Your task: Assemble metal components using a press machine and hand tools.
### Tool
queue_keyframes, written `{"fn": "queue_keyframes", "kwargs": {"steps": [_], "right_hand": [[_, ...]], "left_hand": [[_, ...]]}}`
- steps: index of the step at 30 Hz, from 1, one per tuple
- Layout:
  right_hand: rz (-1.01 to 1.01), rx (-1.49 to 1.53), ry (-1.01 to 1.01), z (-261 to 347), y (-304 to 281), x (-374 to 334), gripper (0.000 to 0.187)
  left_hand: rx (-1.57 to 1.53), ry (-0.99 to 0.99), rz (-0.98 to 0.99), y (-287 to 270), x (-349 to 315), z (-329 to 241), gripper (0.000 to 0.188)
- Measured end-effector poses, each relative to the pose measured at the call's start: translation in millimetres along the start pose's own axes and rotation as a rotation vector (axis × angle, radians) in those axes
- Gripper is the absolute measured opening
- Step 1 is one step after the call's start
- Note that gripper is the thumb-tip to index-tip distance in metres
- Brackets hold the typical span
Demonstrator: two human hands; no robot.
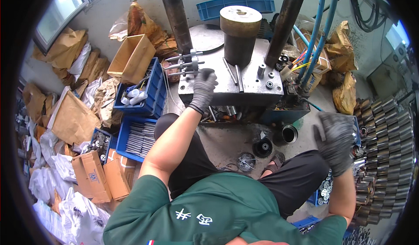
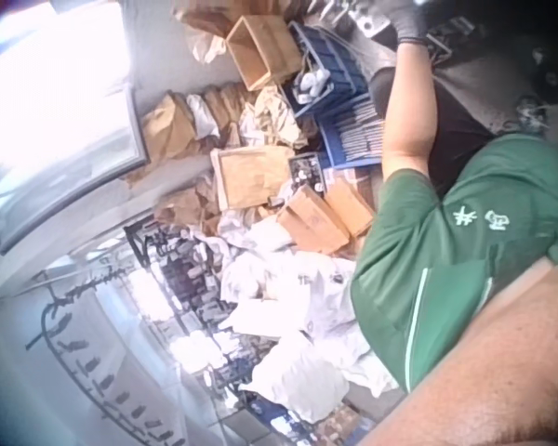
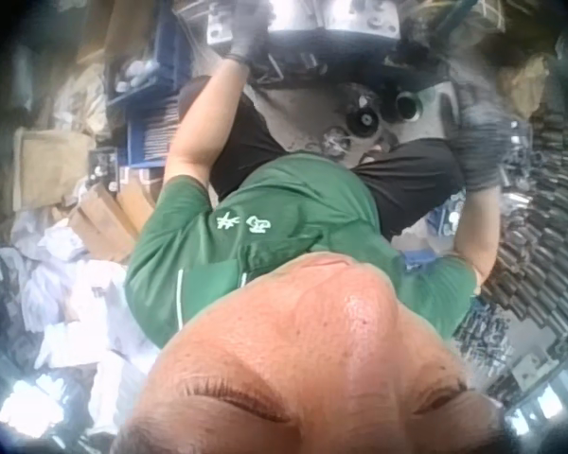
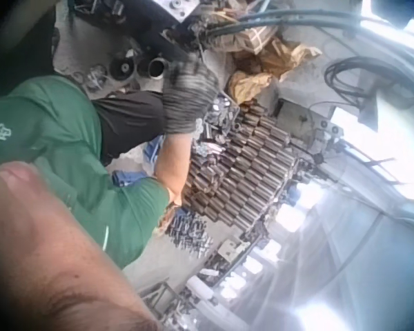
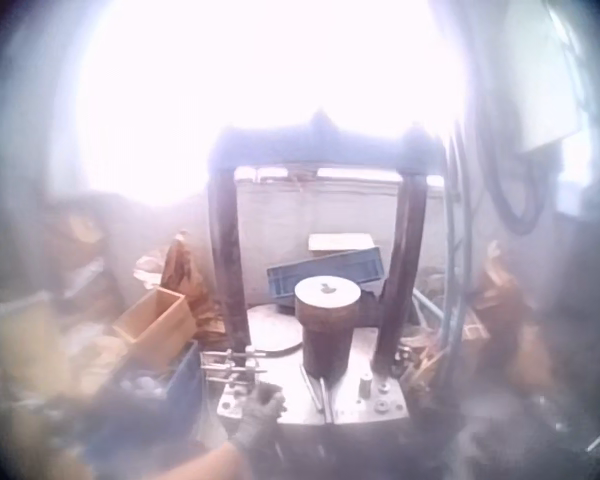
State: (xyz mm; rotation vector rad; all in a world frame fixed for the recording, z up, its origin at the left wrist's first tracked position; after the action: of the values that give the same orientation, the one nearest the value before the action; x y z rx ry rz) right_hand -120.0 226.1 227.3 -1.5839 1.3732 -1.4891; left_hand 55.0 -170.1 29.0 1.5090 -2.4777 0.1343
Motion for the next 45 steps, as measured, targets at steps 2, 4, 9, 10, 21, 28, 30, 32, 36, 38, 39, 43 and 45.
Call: {"fn": "queue_keyframes", "kwargs": {"steps": [2, 4, 9, 10, 21, 28, 30, 32, 36, 38, 39, 43, 45], "right_hand": [[0.009, 0.284, -0.107, 26, 12, 22, 0.031], [0.080, 0.451, -0.032, 26, 54, 42, 0.029], [0.304, 0.435, 0.166, -12, 171, 101, 0.030], [0.267, 0.422, 0.149, -15, 190, 106, 0.027], [0.273, 0.318, 0.284, -2, 254, 152, 0.030], [-0.053, 0.304, 0.256, -33, 280, 161, 0.035], [0.034, 0.331, 0.282, -34, 285, 156, 0.034], [0.110, 0.333, 0.285, -34, 283, 157, 0.028], [0.211, 0.354, 0.366, -37, 264, 149, 0.026], [0.233, 0.350, 0.407, -37, 259, 142, 0.024], [0.250, 0.350, 0.434, -35, 256, 141, 0.023], [0.123, 1.244, 0.728, -32, 250, 134, 0.020], [0.028, 1.808, 0.834, -16, 223, 128, 0.024]], "left_hand": [[0.490, 0.237, 0.172, 20, -6, -1, 0.029], [0.799, 0.275, 0.302, 34, -7, -12, 0.033], [1.055, 0.224, 0.445, 45, -4, -26, 0.031], [1.076, 0.197, 0.464, 44, -3, -27, 0.030], [1.010, 0.000, 0.359, 38, 1, -13, 0.035], [-0.051, -0.578, 0.181, 27, 10, -13, 0.033], [-0.360, -0.823, 0.158, 23, 13, -11, 0.030], [-0.359, -0.818, 0.185, 24, 12, -8, 0.034], [-0.382, -0.634, 0.316, 35, -2, -13, 0.036], [-0.366, -0.557, 0.424, 45, -13, -35, 0.035], [-0.366, -0.556, 0.425, 46, -18, -33, 0.035], [-0.455, -0.516, 0.733, 60, -38, -21, 0.042], [-0.389, -0.547, 0.844, 69, -52, -25, 0.041]]}}
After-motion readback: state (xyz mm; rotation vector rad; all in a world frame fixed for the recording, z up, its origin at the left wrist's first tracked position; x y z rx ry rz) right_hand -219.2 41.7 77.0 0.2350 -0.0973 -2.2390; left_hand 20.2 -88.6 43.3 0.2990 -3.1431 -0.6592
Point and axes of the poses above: each hand's wrist, its own x-axis towards the middle knuckle, its own y-axis out of the palm, z = x × y, the point moved 1 cm from there along x, towards the middle knuckle, and after that the axes turned 6 degrees about z, right-handed, at the moved point
